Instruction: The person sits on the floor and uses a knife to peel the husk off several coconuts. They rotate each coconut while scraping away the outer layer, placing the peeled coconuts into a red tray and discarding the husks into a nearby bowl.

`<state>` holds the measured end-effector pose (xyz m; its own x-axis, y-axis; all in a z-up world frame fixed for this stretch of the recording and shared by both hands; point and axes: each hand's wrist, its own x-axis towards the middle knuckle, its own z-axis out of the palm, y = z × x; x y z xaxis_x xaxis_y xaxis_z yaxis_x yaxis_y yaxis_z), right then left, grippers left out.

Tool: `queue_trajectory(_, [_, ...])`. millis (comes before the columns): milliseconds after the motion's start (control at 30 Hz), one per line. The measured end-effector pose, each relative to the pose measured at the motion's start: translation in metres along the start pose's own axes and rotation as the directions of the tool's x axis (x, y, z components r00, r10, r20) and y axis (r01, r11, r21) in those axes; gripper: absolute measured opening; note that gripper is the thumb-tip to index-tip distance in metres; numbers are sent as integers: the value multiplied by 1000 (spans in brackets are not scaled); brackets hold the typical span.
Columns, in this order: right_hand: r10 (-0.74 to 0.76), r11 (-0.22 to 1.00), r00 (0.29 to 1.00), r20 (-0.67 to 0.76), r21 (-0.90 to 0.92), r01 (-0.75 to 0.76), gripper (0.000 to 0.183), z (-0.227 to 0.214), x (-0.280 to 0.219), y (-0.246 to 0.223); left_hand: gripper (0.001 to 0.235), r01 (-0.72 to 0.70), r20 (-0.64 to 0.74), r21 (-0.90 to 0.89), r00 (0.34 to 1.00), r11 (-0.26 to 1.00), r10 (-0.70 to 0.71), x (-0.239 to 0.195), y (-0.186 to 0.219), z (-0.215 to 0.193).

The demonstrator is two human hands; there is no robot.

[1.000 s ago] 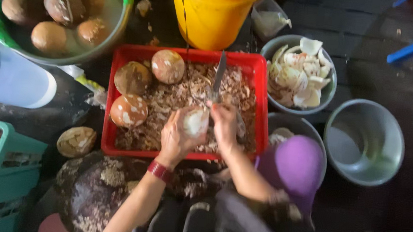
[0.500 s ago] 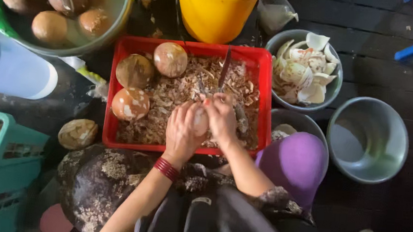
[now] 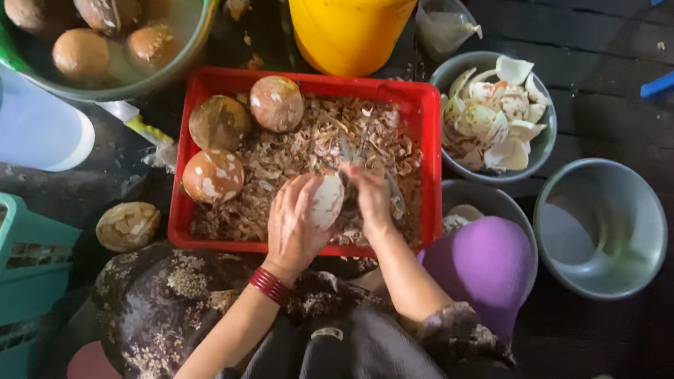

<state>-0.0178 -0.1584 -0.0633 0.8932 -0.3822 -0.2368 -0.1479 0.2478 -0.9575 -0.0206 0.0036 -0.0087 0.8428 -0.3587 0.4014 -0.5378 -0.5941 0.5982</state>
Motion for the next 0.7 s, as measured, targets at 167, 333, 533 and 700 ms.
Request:
queue_trajectory(167, [-536,733,844,1,-495,466,25,12,-22,1,98,113,-84,-174,988,978,-129,15,-10,-1])
queue_trajectory(333, [-365,871,931,-18,-360,335,30,25,-15,-7,69,365,230,-189,919,912,-320,18,-18,3])
queue_trajectory(533, [-79,997,995,-60,-24,77,33,-7,25,8,99,17,-58,150,998,988,-8,8,6,-8])
queue_trajectory(700, [194,981,981,15,-12,-194,29,-6,-4,7,111,252,21,-134,968,958,-251,2,-9,-12])
